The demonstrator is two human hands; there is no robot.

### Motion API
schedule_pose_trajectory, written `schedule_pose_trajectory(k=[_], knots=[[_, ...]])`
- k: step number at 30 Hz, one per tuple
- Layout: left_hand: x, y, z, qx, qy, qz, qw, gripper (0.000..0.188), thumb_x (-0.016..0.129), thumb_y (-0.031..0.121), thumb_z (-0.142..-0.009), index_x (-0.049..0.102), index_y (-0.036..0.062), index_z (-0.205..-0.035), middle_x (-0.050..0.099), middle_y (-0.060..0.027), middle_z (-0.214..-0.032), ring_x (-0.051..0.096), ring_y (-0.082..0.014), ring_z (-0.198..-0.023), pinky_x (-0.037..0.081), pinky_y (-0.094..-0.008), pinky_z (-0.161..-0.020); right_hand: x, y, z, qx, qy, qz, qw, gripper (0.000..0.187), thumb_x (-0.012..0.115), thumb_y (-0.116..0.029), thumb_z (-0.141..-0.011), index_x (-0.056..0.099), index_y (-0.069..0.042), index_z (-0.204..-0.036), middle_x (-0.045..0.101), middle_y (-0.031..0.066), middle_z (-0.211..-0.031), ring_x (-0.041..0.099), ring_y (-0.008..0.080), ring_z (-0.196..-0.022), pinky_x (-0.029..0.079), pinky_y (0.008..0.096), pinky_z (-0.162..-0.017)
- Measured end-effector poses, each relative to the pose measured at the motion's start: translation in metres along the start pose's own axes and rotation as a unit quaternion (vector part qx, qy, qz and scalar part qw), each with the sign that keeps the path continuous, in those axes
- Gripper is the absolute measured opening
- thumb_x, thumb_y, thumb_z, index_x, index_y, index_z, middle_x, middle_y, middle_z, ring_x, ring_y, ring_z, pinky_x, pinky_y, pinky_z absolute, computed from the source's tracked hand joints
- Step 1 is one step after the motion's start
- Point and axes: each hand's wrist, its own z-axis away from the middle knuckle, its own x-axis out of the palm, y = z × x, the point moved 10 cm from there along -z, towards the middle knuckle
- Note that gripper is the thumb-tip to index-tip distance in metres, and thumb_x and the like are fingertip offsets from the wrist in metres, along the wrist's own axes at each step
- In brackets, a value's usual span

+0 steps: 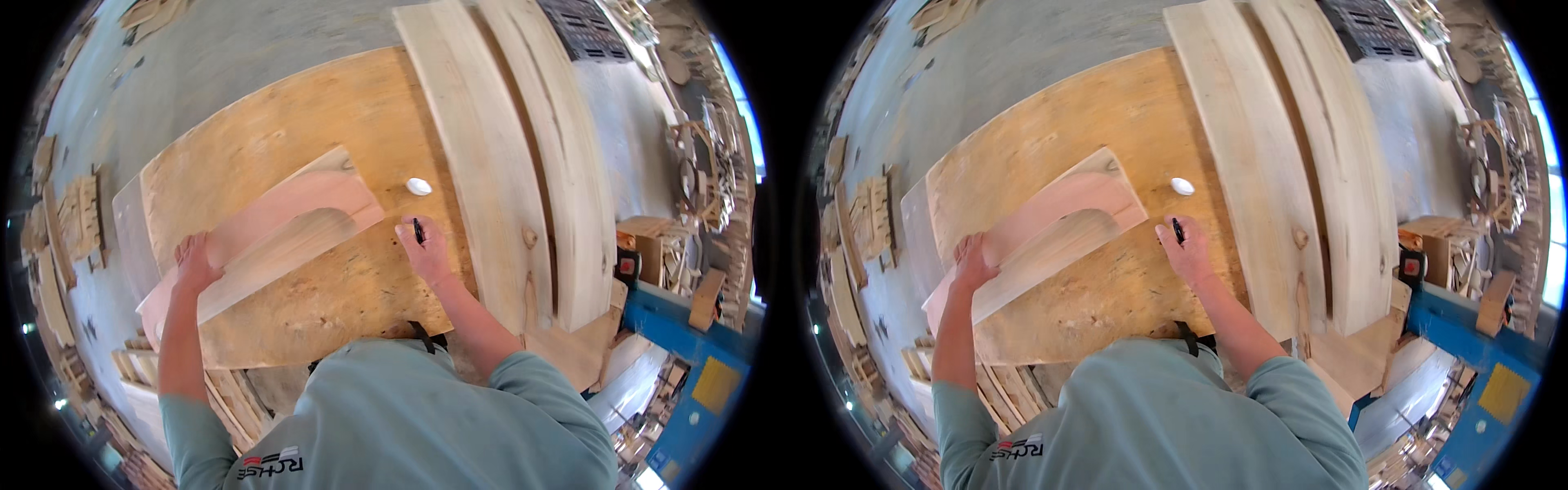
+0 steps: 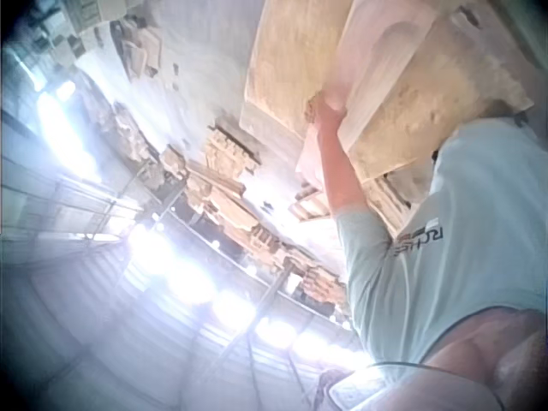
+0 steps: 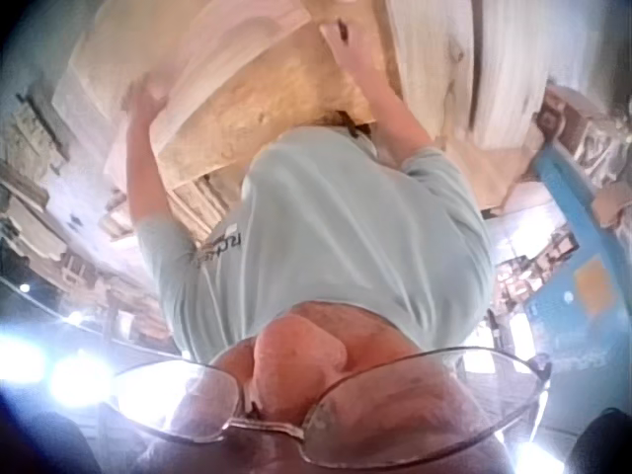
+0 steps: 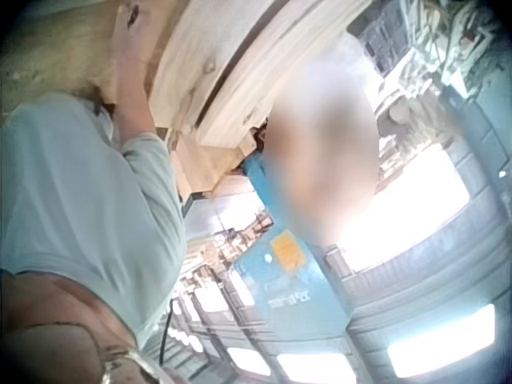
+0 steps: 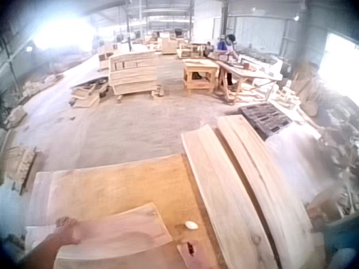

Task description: The person applies glue from a bottle to the edge of a curved wooden component, spreads it with a scraper, and then uses a marker to draw a line on another wooden board while aligning the components.

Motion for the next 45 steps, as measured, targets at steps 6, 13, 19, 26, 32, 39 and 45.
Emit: schedule_pose_trajectory(k=[6,13,19,26,32,39,45], knots=[[0.033,-0.041,0.044,-0.193,0.053,0.145,0.969,0.094,0.082,0.046,-0.072,0.043,0.0054,-0.147,0.045,-0.02,-0.149,0.034,-0.0393,-0.142,0.027,-0.0493,-0.117,0.037,-0.001,-0.021,0.037,0.028,-0.01,0.999,0.05,0.071,-0.036,-0.09,0.064,0.002,-0.123,0.063,0.0041,-0.096,0.053,0.013,-0.083,0.047,0.0298,-0.074],[0.118,-0.193,0.206,-0.386,0.366,0.233,0.814,0.055,0.072,0.032,-0.084,0.06,0.002,-0.128,0.064,-0.0199,-0.122,0.057,-0.0373,-0.118,0.044,-0.0465,-0.102,0.065,0.005,-0.02,0.075,0.013,-0.111,0.991,0.031,0.068,-0.039,-0.095,0.064,-0.009,-0.1,0.044,-0.0079,-0.063,0.038,0.0015,-0.047,0.027,0.0216,-0.039],[0.196,-0.393,0.279,-0.529,0.347,0.358,0.686,0.051,0.064,0.036,-0.091,0.063,0.0007,-0.128,0.066,-0.0213,-0.124,0.06,-0.0374,-0.119,0.044,-0.0428,-0.104,0.057,-0.006,-0.017,0.102,0.019,-0.087,0.991,0.026,0.067,-0.036,-0.097,0.062,-0.011,-0.099,0.051,-0.0053,-0.069,0.04,0.0025,-0.045,0.028,0.0217,-0.037],[0.259,-0.49,0.268,-0.462,0.128,0.538,0.694,0.062,0.058,0.056,-0.094,0.068,0.0026,-0.124,0.068,-0.0144,-0.125,0.06,-0.0283,-0.12,0.045,-0.0392,-0.102,0.069,-0.019,-0.011,0.157,0.034,-0.06,0.985,0.03,0.07,-0.043,-0.094,0.061,-0.016,-0.101,0.052,-0.0063,-0.076,0.039,0.0032,-0.048,0.027,0.0193,-0.037],[0.265,-0.472,0.244,-0.341,0.062,0.644,0.682,0.056,0.056,0.057,-0.096,0.071,0.0085,-0.121,0.067,-0.0004,-0.108,0.055,-0.0136,-0.089,0.043,-0.0331,-0.081,0.06,-0.008,-0.012,0.225,0.042,-0.018,0.973,0.031,0.071,-0.048,-0.091,0.06,-0.019,-0.095,0.05,-0.0068,-0.074,0.04,0.0042,-0.048,0.026,0.0188,-0.037],[0.26,-0.458,0.233,-0.27,0.083,0.757,0.589,0.042,0.056,0.049,-0.099,0.07,0.0112,-0.11,0.056,0.0089,-0.085,0.044,-0.0046,-0.074,0.036,-0.0249,-0.066,0.05,0.008,-0.017,0.27,0.043,0.006,0.962,0.039,0.075,-0.054,-0.086,0.054,-0.021,-0.086,0.048,-0.0071,-0.068,0.041,0.0052,-0.046,0.025,0.0193,-0.035],[0.269,-0.473,0.235,-0.282,0.09,0.777,0.556,0.029,0.06,0.042,-0.099,0.066,0.0144,-0.095,0.05,0.0088,-0.077,0.043,-0.0046,-0.069,0.035,-0.0237,-0.063,0.065,-0.007,-0.007,0.242,0.036,0.024,0.969,0.04,0.075,-0.053,-0.087,0.052,-0.019,-0.086,0.047,-0.0048,-0.067,0.042,0.0072,-0.045,0.026,0.0214,-0.035]])
